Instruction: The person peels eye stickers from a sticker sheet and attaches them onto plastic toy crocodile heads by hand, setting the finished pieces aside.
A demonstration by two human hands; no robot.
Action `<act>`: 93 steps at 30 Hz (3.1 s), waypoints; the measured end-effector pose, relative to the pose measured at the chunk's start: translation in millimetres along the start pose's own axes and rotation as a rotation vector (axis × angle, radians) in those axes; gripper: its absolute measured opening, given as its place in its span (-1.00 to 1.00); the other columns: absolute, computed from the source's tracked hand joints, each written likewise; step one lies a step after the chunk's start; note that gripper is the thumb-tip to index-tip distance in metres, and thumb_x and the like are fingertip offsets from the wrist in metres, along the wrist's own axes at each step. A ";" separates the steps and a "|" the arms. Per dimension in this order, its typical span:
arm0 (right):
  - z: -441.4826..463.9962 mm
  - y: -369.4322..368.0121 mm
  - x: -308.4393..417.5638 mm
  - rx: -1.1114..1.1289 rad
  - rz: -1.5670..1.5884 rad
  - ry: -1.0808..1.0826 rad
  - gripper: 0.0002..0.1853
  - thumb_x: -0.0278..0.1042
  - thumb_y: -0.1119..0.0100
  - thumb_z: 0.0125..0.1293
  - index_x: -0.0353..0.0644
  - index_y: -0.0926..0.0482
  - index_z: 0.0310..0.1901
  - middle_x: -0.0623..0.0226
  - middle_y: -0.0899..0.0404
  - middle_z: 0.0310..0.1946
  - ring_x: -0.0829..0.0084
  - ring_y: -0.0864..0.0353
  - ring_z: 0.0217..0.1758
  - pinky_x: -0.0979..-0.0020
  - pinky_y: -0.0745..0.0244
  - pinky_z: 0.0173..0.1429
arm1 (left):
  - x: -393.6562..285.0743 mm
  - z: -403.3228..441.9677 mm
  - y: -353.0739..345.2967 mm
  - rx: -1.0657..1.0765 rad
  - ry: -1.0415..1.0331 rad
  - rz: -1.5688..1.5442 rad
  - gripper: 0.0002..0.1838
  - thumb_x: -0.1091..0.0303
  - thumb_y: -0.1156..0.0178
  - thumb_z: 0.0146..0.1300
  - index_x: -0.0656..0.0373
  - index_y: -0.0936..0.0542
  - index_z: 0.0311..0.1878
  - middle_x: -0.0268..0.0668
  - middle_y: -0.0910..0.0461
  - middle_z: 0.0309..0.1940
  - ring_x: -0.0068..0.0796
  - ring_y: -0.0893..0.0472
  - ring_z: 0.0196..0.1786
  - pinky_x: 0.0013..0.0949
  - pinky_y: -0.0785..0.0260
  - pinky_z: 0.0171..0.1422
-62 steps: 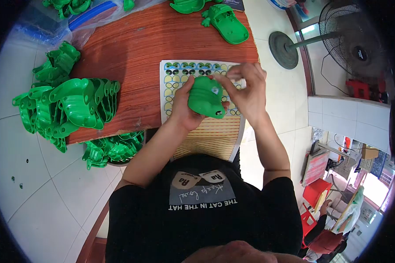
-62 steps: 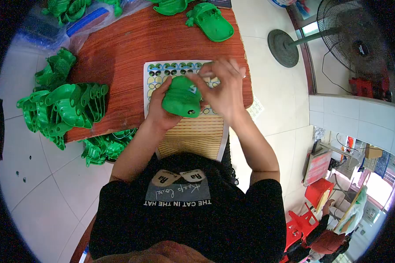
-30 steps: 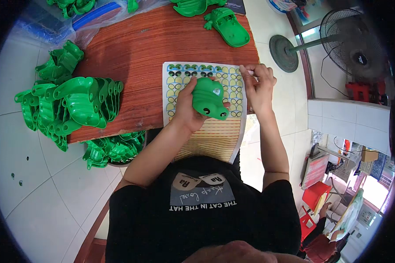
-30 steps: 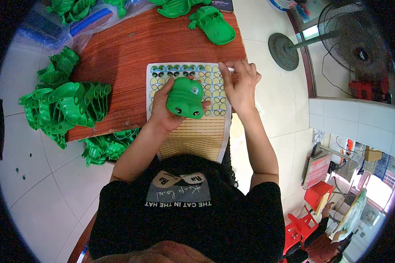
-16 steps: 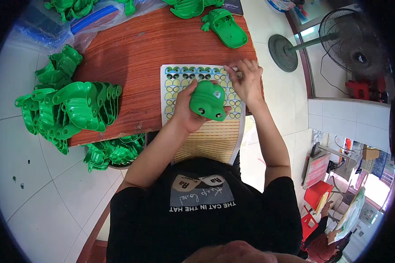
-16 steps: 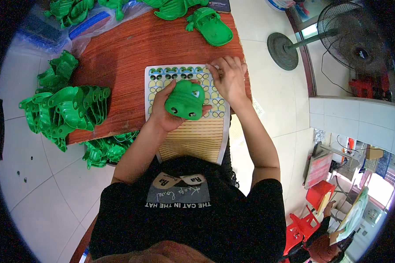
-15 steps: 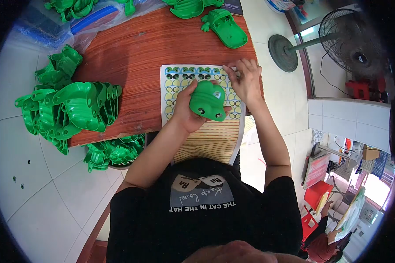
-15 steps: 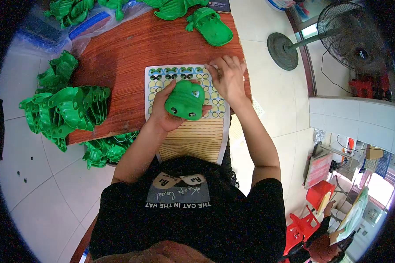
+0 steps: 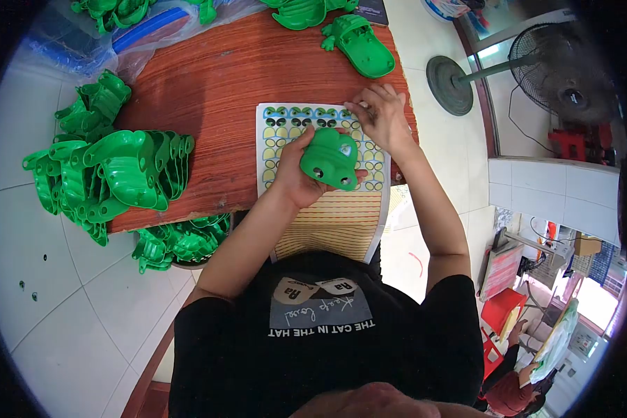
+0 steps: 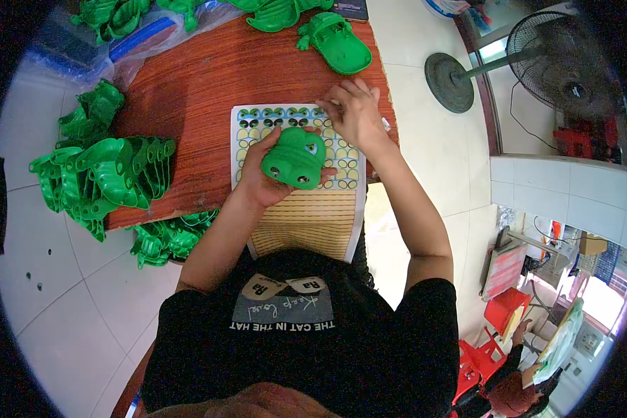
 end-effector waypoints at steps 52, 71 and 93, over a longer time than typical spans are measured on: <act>-33.8 40.4 69.5 -0.203 0.419 -0.176 -0.75 -0.38 -0.51 -0.10 -0.13 -0.57 -0.45 0.42 -0.58 -0.43 0.39 -0.50 -0.33 0.35 -0.30 -0.15 | 7.6 -22.5 -27.5 -0.120 -0.117 0.198 -0.45 -0.12 0.27 0.44 0.14 -0.43 0.12 -0.30 -0.57 -0.10 -0.45 -0.61 -0.07 -0.35 -0.53 -0.03; -51.6 88.5 47.4 -0.581 0.554 -0.531 -0.76 -0.39 -0.39 0.12 -0.26 -0.53 -0.26 0.49 -0.36 -0.45 0.66 -0.23 -0.47 0.65 -0.18 -0.33 | 23.8 -19.8 -49.8 0.006 -0.209 0.193 -0.42 -0.13 0.25 0.43 0.18 -0.39 0.17 -0.07 -0.46 0.12 -0.15 -0.47 0.18 0.18 -0.35 0.22; -202.3 154.5 147.8 -0.625 0.322 -0.288 -0.74 -0.51 -0.25 0.18 -0.22 -0.50 -0.08 0.40 -0.33 -0.45 0.50 -0.26 -0.39 0.46 -0.19 -0.11 | 116.1 -58.2 -72.2 0.068 -0.171 0.456 -0.37 -0.15 0.42 0.44 0.19 -0.40 0.16 -0.16 -0.49 0.11 -0.12 -0.50 0.15 0.08 -0.39 0.20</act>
Point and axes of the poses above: each hand's wrist, its own z-axis towards the middle knuckle, its own y-axis out of the back of the hand, x = y × z, the point moved 4 cm from there along z, towards the middle knuckle
